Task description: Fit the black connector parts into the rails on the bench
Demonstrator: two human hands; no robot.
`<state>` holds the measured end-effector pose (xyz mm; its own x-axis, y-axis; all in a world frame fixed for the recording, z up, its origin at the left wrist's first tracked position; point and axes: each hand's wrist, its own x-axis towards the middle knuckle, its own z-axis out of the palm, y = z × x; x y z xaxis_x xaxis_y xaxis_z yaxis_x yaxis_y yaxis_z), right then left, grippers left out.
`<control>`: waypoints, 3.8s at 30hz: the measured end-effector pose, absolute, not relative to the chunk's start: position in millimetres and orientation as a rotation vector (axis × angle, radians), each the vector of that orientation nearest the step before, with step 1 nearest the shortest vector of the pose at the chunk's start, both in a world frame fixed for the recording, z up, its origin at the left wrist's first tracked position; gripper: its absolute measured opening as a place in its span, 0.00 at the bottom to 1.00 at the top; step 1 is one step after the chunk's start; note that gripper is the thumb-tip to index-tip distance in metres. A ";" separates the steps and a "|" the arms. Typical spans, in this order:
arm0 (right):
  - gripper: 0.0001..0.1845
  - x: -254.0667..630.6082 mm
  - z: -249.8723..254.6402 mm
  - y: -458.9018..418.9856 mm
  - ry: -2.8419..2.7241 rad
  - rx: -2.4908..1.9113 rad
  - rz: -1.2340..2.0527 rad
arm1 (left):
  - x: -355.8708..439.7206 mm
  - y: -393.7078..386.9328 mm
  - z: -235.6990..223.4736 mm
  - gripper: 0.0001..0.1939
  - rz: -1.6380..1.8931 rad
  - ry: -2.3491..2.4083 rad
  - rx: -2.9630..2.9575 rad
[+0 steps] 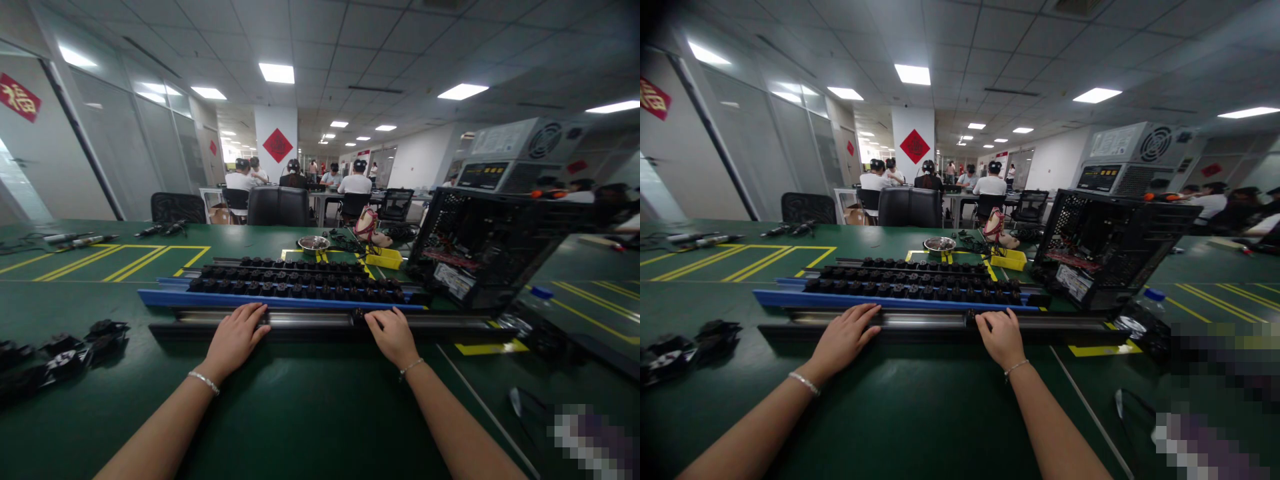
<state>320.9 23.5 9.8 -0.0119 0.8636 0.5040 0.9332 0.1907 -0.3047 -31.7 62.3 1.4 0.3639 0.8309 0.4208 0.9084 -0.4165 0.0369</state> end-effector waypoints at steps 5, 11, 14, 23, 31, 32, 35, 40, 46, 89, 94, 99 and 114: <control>0.19 316.9 11.4 22.2 -1.897 -1.655 -0.127 | -32.4 63.2 0.4 0.27 -0.573 -1.568 -2.419; 0.18 308.7 14.8 19.1 -1.943 -1.621 -0.099 | -31.9 62.5 1.3 0.27 -0.581 -1.565 -2.420; 0.18 307.6 15.7 18.6 -1.959 -1.615 -0.092 | -31.6 62.3 1.4 0.27 -0.574 -1.570 -2.420; 0.18 307.2 13.6 20.4 -2.006 -1.602 -0.072 | -32.4 63.2 -0.1 0.27 -0.577 -1.547 -2.418; 0.16 301.2 14.7 19.5 -2.047 -1.588 -0.044 | -32.3 63.7 0.1 0.27 -0.580 -1.556 -2.428; 0.16 300.4 14.8 19.3 -2.053 -1.589 -0.043 | -32.2 63.6 0.3 0.27 -0.578 -1.556 -2.428; 0.17 297.9 15.2 18.3 -2.076 -1.595 -0.046 | -32.0 63.1 0.8 0.27 -0.583 -1.555 -2.430; 0.17 295.2 17.1 16.8 -2.101 -1.603 -0.024 | -31.6 62.4 1.8 0.27 -0.581 -1.560 -2.437; 0.18 295.1 19.0 16.2 -2.114 -1.632 -0.009 | -32.2 63.7 0.7 0.27 -0.576 -1.561 -2.434; 0.20 277.5 16.8 14.7 -2.283 -1.603 -0.014 | -30.6 62.4 0.5 0.26 -0.594 -1.572 -2.417; 0.20 274.5 16.5 13.8 -2.287 -1.590 -0.036 | -30.2 61.6 1.0 0.27 -0.575 -1.578 -2.410; 0.20 271.5 17.0 13.2 -2.284 -1.576 -0.006 | -29.8 60.9 1.6 0.27 -0.562 -1.582 -2.407; 0.21 264.9 16.2 13.8 -2.292 -1.583 -0.020 | -28.0 59.9 4.4 0.27 -0.517 -1.612 -2.425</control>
<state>264.9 13.8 16.2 -0.3117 0.9033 0.2948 0.9083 0.3743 -0.1867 -28.0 59.9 4.4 0.3502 0.8543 0.3840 0.9183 -0.3940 0.0391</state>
